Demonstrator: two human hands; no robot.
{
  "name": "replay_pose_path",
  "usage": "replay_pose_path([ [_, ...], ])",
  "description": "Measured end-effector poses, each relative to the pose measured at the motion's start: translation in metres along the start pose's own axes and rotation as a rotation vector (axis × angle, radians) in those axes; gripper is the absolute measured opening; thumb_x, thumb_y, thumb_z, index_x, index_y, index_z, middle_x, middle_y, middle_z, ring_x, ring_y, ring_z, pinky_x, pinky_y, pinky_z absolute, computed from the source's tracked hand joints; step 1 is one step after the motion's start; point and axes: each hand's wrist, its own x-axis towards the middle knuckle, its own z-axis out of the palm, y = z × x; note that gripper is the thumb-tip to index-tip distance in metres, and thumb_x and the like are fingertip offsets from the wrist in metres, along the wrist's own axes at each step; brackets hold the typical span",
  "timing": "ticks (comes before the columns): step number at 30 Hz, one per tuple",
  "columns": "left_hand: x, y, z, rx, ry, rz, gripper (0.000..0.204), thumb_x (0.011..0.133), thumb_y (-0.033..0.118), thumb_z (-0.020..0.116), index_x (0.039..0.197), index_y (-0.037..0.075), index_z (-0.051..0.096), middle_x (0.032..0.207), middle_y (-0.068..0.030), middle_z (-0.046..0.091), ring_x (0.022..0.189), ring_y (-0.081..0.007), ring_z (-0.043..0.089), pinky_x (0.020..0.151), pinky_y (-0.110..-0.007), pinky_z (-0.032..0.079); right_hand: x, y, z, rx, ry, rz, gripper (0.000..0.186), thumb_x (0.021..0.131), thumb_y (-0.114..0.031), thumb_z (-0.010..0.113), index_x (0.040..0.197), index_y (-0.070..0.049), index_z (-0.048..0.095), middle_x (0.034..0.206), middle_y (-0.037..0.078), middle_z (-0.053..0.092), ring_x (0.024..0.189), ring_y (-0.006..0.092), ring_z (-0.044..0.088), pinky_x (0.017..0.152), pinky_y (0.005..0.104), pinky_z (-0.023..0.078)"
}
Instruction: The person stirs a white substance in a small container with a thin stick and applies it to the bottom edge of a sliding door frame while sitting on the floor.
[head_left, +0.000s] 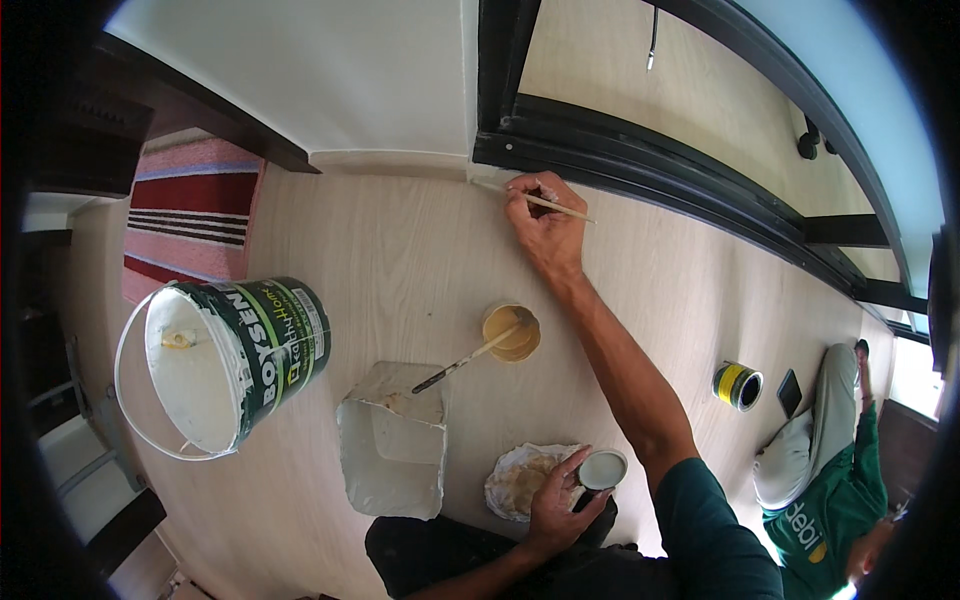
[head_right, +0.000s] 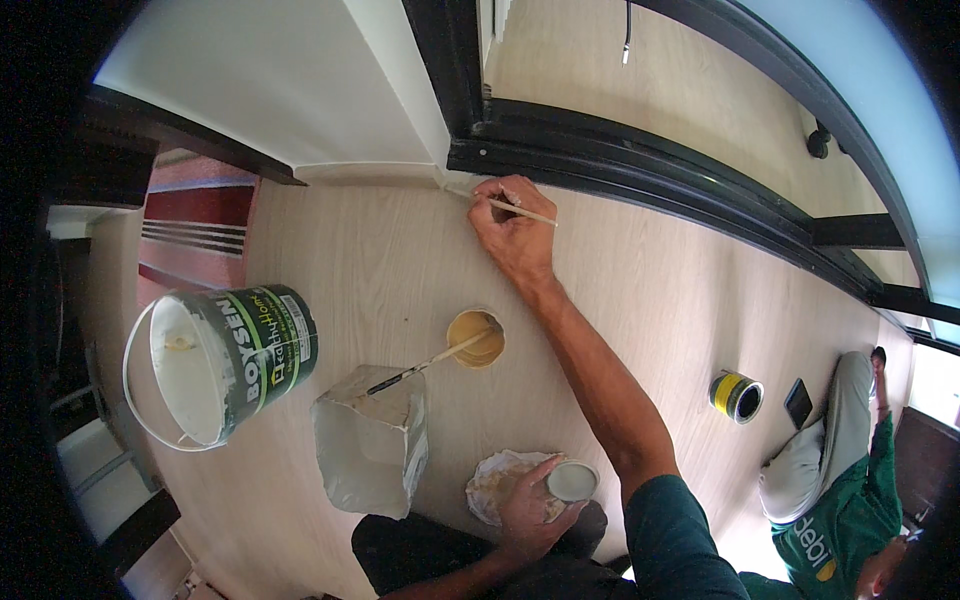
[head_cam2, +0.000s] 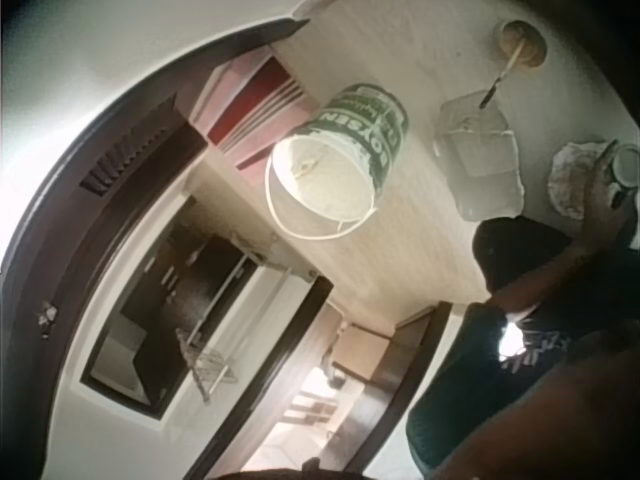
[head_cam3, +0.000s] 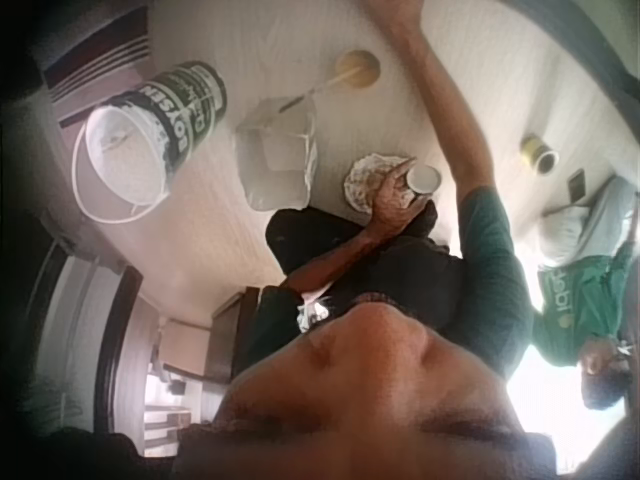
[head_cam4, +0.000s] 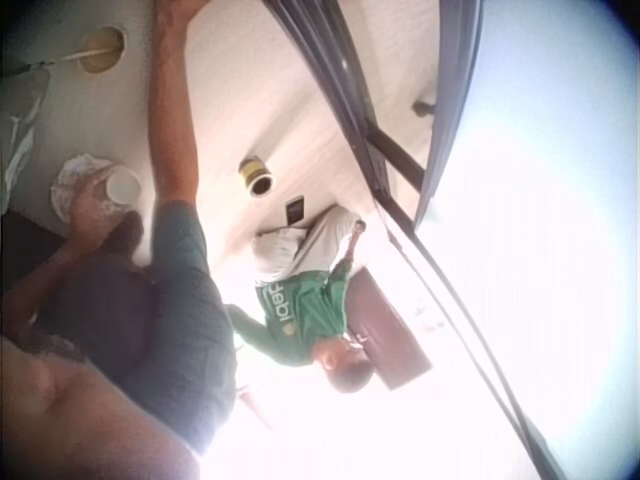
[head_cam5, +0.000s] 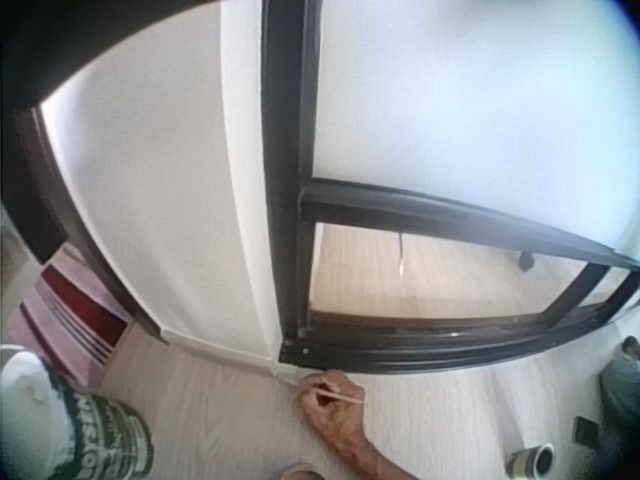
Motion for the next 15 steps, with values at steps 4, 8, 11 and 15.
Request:
replay_pose_path([
  [4, 0.000, 0.001, 0.001, -0.011, 0.002, -0.006, 0.068, 0.090, -0.008, 0.076, 0.149, -0.006, 0.043, 0.153, -0.0234, 0.050, 0.139, -0.0297, 0.054, 0.120, -0.042, 0.042, 0.001, 0.004, 0.001, -0.009, 0.002, -0.072, 0.006, 0.083, -0.003, 0.072, 0.088, 0.000, 0.072, 0.082, 0.009, 0.070, 0.073, 0.0159, 0.063, 0.065, 0.0297, 0.051],
  [8, 0.000, 0.001, 0.000, -0.005, -0.011, -0.045, 0.068, 0.090, -0.007, 0.076, 0.149, -0.006, 0.042, 0.153, -0.0233, 0.049, 0.140, -0.0295, 0.054, 0.120, -0.042, 0.042, 0.002, 0.000, 0.000, -0.028, -0.010, -0.098, 0.006, 0.086, -0.004, 0.072, 0.090, 0.000, 0.073, 0.084, 0.008, 0.071, 0.074, 0.0139, 0.062, 0.067, 0.0286, 0.051],
  [11, 0.000, 0.004, -0.001, 0.019, -0.018, -0.077, 0.068, 0.090, -0.007, 0.076, 0.149, -0.007, 0.042, 0.153, -0.0233, 0.049, 0.140, -0.0295, 0.053, 0.120, -0.042, 0.041, 0.000, -0.005, 0.000, 0.118, 0.028, 0.034, 0.008, 0.092, -0.007, 0.071, 0.093, 0.001, 0.074, 0.083, 0.003, 0.070, 0.076, 0.0091, 0.060, 0.067, 0.0261, 0.050],
  [15, -0.001, 0.002, -0.001, -0.001, -0.012, -0.082, 0.067, 0.090, -0.007, 0.076, 0.149, -0.007, 0.042, 0.153, -0.0233, 0.049, 0.141, -0.0295, 0.052, 0.121, -0.042, 0.041, -0.001, -0.006, -0.002, 0.119, 0.016, 0.106, 0.015, 0.099, -0.013, 0.071, 0.096, 0.001, 0.074, 0.082, -0.003, 0.067, 0.077, 0.0041, 0.057, 0.068, 0.0228, 0.048],
])
